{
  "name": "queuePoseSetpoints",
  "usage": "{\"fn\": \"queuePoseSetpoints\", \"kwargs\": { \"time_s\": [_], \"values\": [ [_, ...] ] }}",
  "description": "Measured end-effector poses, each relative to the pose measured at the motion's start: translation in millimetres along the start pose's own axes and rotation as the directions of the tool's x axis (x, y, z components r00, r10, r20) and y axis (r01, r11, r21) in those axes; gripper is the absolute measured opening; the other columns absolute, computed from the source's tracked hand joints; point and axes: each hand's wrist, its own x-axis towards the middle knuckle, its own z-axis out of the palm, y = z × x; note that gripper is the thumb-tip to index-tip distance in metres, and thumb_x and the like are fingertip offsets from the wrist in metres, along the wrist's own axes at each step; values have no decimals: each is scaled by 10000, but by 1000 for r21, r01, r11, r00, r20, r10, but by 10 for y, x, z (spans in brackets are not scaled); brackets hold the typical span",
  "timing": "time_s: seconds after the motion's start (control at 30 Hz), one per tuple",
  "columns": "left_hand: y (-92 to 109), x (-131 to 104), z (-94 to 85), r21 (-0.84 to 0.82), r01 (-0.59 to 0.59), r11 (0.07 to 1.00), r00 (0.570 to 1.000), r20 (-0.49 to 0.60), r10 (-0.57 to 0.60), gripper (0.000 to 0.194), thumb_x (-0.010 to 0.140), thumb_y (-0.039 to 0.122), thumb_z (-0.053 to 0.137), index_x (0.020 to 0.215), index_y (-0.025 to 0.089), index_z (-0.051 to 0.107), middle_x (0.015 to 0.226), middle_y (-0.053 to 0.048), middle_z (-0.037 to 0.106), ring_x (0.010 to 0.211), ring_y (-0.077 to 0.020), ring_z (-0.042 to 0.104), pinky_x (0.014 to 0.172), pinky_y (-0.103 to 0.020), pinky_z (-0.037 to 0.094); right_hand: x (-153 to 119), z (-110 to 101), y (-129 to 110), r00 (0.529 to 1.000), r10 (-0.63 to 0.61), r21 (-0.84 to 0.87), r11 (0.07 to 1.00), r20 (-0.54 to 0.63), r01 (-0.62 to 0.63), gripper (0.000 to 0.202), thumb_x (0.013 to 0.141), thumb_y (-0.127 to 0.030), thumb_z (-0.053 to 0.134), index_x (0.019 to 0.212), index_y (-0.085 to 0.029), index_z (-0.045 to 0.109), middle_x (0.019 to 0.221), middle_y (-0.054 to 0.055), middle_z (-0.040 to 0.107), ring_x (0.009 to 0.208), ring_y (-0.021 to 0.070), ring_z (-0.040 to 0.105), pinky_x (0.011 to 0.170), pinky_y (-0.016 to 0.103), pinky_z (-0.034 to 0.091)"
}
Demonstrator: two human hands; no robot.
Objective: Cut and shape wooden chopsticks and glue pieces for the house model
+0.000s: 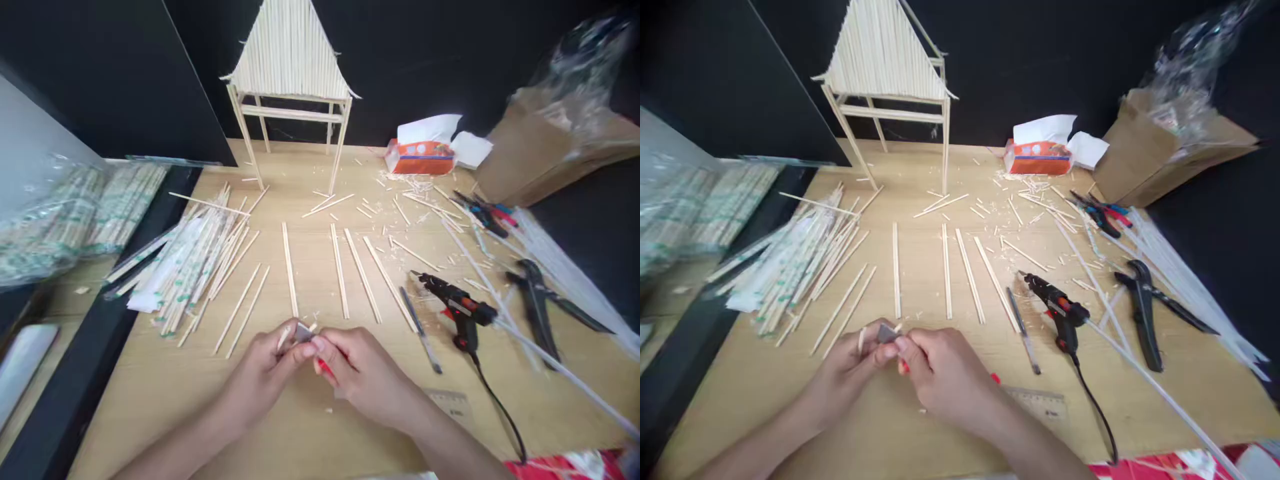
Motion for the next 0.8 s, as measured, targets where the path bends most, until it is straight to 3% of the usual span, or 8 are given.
{"fn": "queuePoseSetpoints", "kwargs": {
  "time_s": [0.3, 0.57, 0.7, 0.8],
  "values": [
    [41, -6, -14, 14, 44, 999, 998, -41, -44, 286, 848, 385, 536, 673, 162, 572, 625, 20, 552, 596, -113, 497, 539, -200, 361, -38, 0, -57, 999, -37, -38, 999, -31, 36, 331, 978, -347, 310, 724, -215, 476, 553, -56, 444, 476, 77, 397, 498, 218, 263],
    [50, -16, 24, 88, 18, 996, 992, -126, -7, 331, 847, 417, 525, 642, 161, 565, 579, 35, 496, 541, -93, 406, 500, -195, 305, -32, 32, -27, 990, -98, -122, 989, -100, 86, 283, 973, -315, 323, 753, -219, 474, 638, -49, 524, 564, 92, 461, 558, 217, 298],
    [23, -37, 55, 150, -3, 989, 980, -197, 32, 344, 843, 399, 536, 591, 166, 504, 526, 60, 351, 496, -78, 287, 465, -205, 234, -35, 67, -21, 987, -110, -123, 988, -119, 96, 285, 975, -315, 321, 757, -218, 476, 653, -46, 536, 573, 94, 472, 565, 221, 301],
    [-14, -58, 69, 172, -10, 985, 958, -281, 59, 429, 809, 376, 590, 521, 178, 341, 536, 66, 218, 496, -71, 206, 454, -215, 180, -43, 115, -39, 984, -97, -52, 995, -147, 90, 300, 979, -327, 315, 748, -214, 468, 635, -47, 518, 549, 89, 462, 552, 217, 305]
  ]
}}
